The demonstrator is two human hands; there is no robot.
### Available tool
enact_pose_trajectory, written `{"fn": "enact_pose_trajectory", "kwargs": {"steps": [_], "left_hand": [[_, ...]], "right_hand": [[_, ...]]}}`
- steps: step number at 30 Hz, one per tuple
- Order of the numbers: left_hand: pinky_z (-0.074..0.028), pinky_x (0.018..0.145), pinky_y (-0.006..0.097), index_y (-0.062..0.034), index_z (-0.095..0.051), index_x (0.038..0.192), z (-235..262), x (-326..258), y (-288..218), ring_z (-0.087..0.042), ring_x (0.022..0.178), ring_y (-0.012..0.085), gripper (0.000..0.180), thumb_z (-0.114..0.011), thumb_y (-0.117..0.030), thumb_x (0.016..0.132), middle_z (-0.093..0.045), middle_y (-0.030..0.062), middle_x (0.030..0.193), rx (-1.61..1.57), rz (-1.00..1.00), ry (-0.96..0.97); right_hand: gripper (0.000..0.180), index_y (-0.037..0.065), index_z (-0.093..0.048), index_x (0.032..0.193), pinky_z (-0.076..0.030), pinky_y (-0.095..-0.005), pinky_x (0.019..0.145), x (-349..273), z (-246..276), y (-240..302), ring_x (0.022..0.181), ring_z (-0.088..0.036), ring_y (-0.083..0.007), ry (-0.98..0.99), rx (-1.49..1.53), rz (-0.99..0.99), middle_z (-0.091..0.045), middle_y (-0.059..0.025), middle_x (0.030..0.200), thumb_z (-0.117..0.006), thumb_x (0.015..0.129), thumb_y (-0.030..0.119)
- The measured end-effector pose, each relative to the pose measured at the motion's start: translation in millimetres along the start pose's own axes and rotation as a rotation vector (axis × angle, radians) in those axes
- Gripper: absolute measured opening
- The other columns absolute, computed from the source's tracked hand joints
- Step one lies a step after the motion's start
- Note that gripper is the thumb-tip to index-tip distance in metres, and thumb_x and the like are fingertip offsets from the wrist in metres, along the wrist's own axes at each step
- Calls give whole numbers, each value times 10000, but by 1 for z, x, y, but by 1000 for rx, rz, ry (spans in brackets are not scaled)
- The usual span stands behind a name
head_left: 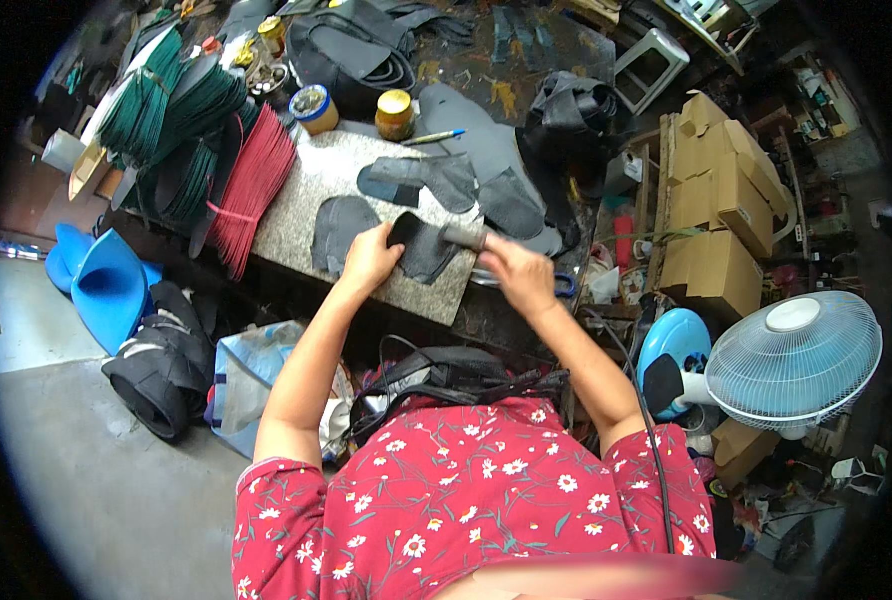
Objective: The person cuts black leather pieces with scissors, aligns them, and applies adhesive from a small jar to the edges. They then stack the finished pieces on the workbench.
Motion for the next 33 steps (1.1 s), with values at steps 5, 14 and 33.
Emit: {"fn": "enact_pose_trajectory", "kwargs": {"steps": [5,14,33], "left_hand": [[-491,810,481,-14,-603,1081,1,0,-2,-611,965,419,365,-666,-224,788,-646,245,972,-52,-6,-5],[-492,824,471,-7,-588,1119,2,10,-3,-622,975,408,408,-672,-206,772,-655,253,974,-147,44,77],[-488,853,470,-10,-504,1244,-2,-1,-1,-599,1016,423,548,-676,-186,754,-631,278,1041,-17,-35,123]], "right_hand": [[340,263,-640,1131,-493,-367,536,-13,-3,12,618,-614,-239,218,-54,198,-553,-54,691,-606,851,452],[329,232,-635,1149,-503,-368,568,0,12,5,679,-640,-256,45,21,48,-624,-48,766,-587,880,415],[319,198,-644,1143,-512,-364,597,-6,9,18,716,-654,-274,105,-99,-72,-663,-66,855,-592,888,383]]}}
Point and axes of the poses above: each hand's wrist, its own x-axis towards the middle knuckle, its own z-axis out of the back of the hand, y = z × x, the point moved 1 cm from there along x, towards the middle knuckle
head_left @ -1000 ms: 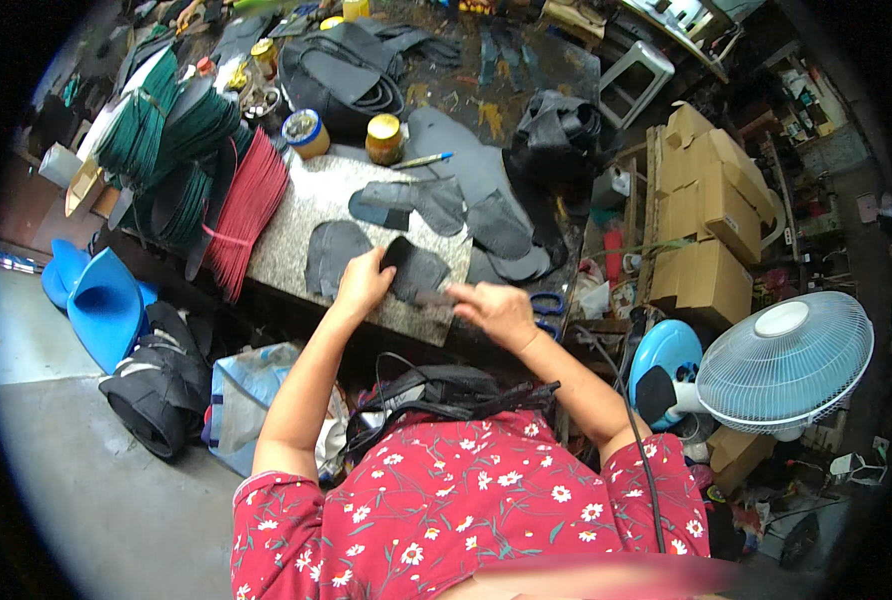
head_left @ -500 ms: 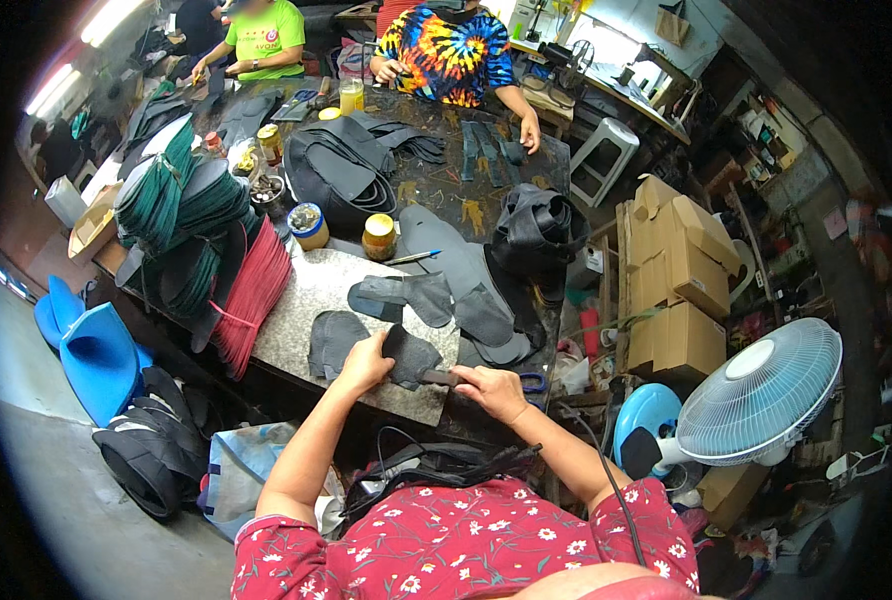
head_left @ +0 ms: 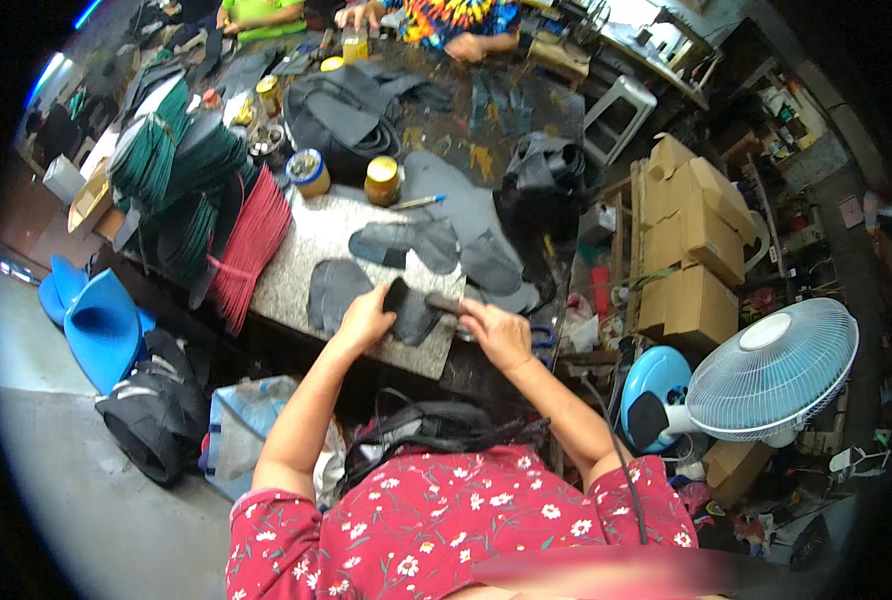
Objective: The person cuts black leather pieces with scissors, aligns them, and applies adhesive from a small jar to the edges. They then stack the finished pieces on the workbench.
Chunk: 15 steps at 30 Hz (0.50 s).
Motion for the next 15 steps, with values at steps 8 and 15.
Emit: {"fn": "enact_pose_trajectory", "kwargs": {"steps": [8,15], "left_hand": [[-477,789,493,8,-566,1044,-8,-2,4,-597,927,445,302,-651,-160,807,-629,267,934,-53,-162,-226],[-504,833,450,-61,-647,1070,68,-12,8,-633,966,366,355,-600,-203,748,-658,222,997,129,39,-184]], "right_hand": [[291,257,-662,1094,-507,-364,589,-7,-14,-1,674,-643,-260,9,54,101,-646,-47,798,-627,850,412],[346,224,-645,1155,-514,-358,696,2,0,-32,870,-673,-298,-44,241,-228,-691,-67,1041,-567,914,460]]}}
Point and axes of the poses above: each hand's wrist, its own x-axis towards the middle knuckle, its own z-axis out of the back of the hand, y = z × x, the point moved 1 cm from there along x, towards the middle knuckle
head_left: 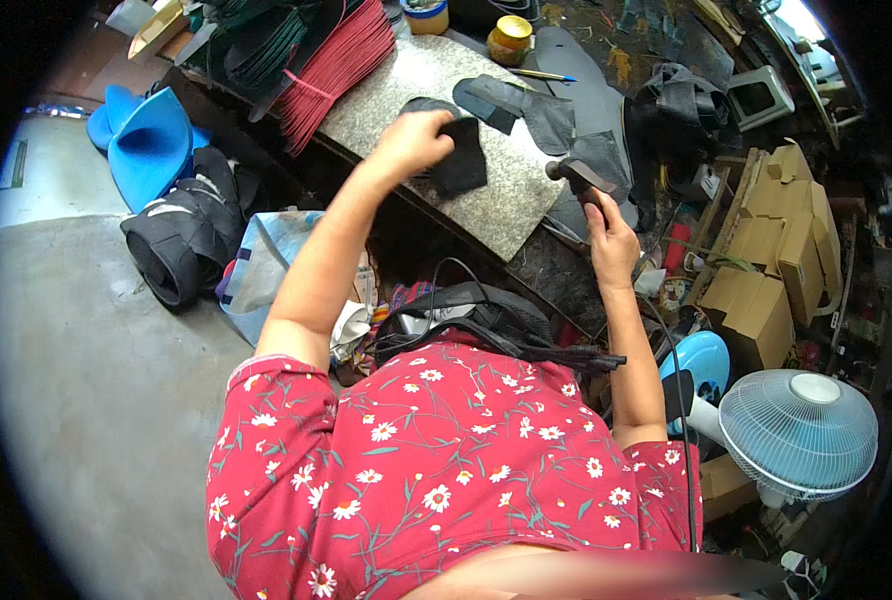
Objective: The person cuts black leather pieces with scissors, aligns them, and applies adhesive from a small jar to the edges. They then stack the finished pieces on the workbench.
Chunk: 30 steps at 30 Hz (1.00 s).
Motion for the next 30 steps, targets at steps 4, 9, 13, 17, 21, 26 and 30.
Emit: {"fn": "enact_pose_trajectory", "kwargs": {"steps": [4,9,13,17,21,26,30], "left_hand": [[-498,875,435,-125,-675,1074,28,20,13,-600,1041,335,355,-661,-271,751,-646,142,1076,439,175,-49],[-502,882,455,-99,-670,1072,-21,89,-16,-586,1064,337,369,-685,-356,807,-631,140,1083,389,29,-261],[-500,891,450,-90,-661,1093,-44,124,-14,-583,1094,343,426,-714,-379,784,-635,143,1109,446,194,-119],[-496,896,454,-133,-659,1118,-44,138,1,-600,1095,333,422,-732,-350,764,-649,133,1136,320,243,-60],[-500,868,468,-172,-653,1144,-32,133,17,-645,997,345,378,-698,-308,795,-680,162,1037,302,226,-184],[-487,876,448,-130,-639,1102,-13,124,4,-593,1068,338,344,-698,-261,790,-632,131,1144,543,85,-645],[-435,969,414,-107,-605,1153,-37,111,-45,-534,1121,297,484,-761,-276,726,-570,130,1191,398,-325,-498]], "right_hand": [[348,167,-648,1147,-516,-354,704,-11,5,-2,883,-675,-298,0,-28,69,-692,-78,1045,-602,907,414],[349,149,-656,1135,-519,-354,701,-17,2,-2,871,-673,-306,30,-55,46,-692,-78,1048,-616,898,401],[343,149,-670,1113,-517,-356,703,-22,10,-1,857,-673,-306,61,-37,37,-692,-80,1046,-619,893,407],[346,151,-670,1115,-514,-353,702,-26,15,-4,853,-673,-308,44,4,-29,-693,-80,1038,-619,892,410],[366,135,-666,1127,-510,-342,721,-23,12,-11,877,-671,-309,59,79,-127,-692,-89,1047,-620,893,412],[394,118,-662,1142,-503,-333,762,-15,6,-16,935,-669,-297,48,151,-145,-686,-104,1077,-625,892,420],[405,111,-661,1143,-502,-332,771,-14,2,-22,950,-672,-286,29,176,-166,-687,-110,1077,-632,889,426]]}}
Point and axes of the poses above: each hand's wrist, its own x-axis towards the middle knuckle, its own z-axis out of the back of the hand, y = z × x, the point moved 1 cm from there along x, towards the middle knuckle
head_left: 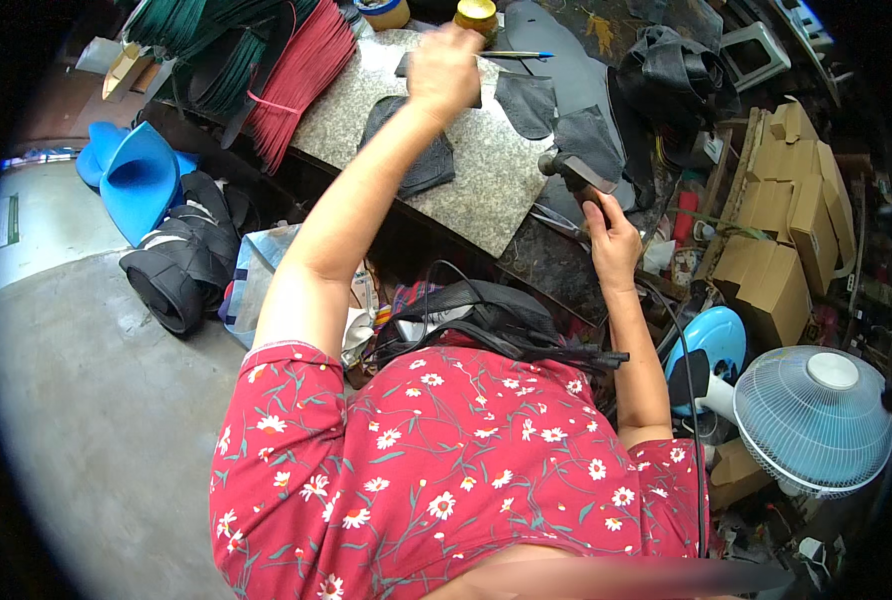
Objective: The person cuts black leather pieces with scissors, aligns them, and applies adhesive from a small jar to the edges. They then stack the finished pieces on the workbench.
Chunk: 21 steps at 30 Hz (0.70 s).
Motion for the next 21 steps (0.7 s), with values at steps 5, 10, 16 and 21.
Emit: {"fn": "enact_pose_trajectory", "kwargs": {"steps": [5,10,16,21], "left_hand": [[-400,1005,467,-153,-485,1349,-34,-12,-67,-457,1260,324,542,-638,-211,832,-433,112,1427,-126,-42,175],[-401,943,453,-266,-509,1341,-51,5,-65,-493,1198,234,524,-583,-132,840,-505,7,1347,28,-526,291],[-441,828,394,-213,-701,877,-14,24,-57,-591,1018,190,138,-643,-178,756,-663,-10,927,111,-464,215],[-521,556,355,-54,-651,848,18,-13,-31,-652,651,193,231,-765,-179,691,-638,80,715,-1087,425,535]], "right_hand": [[317,72,-646,1178,-466,-233,652,0,-4,-12,695,-574,-63,-82,13,123,-680,6,853,-619,940,280],[342,91,-652,1176,-453,-242,648,-9,1,-18,729,-578,-111,-40,90,-35,-664,-21,865,-630,923,320],[367,85,-665,1133,-492,-284,733,-14,10,-12,814,-671,-169,-45,151,-67,-707,-77,896,-636,909,374],[322,86,-651,1180,-462,-227,634,-12,15,-2,683,-576,-74,-23,365,-133,-655,-4,777,-628,933,291]]}}
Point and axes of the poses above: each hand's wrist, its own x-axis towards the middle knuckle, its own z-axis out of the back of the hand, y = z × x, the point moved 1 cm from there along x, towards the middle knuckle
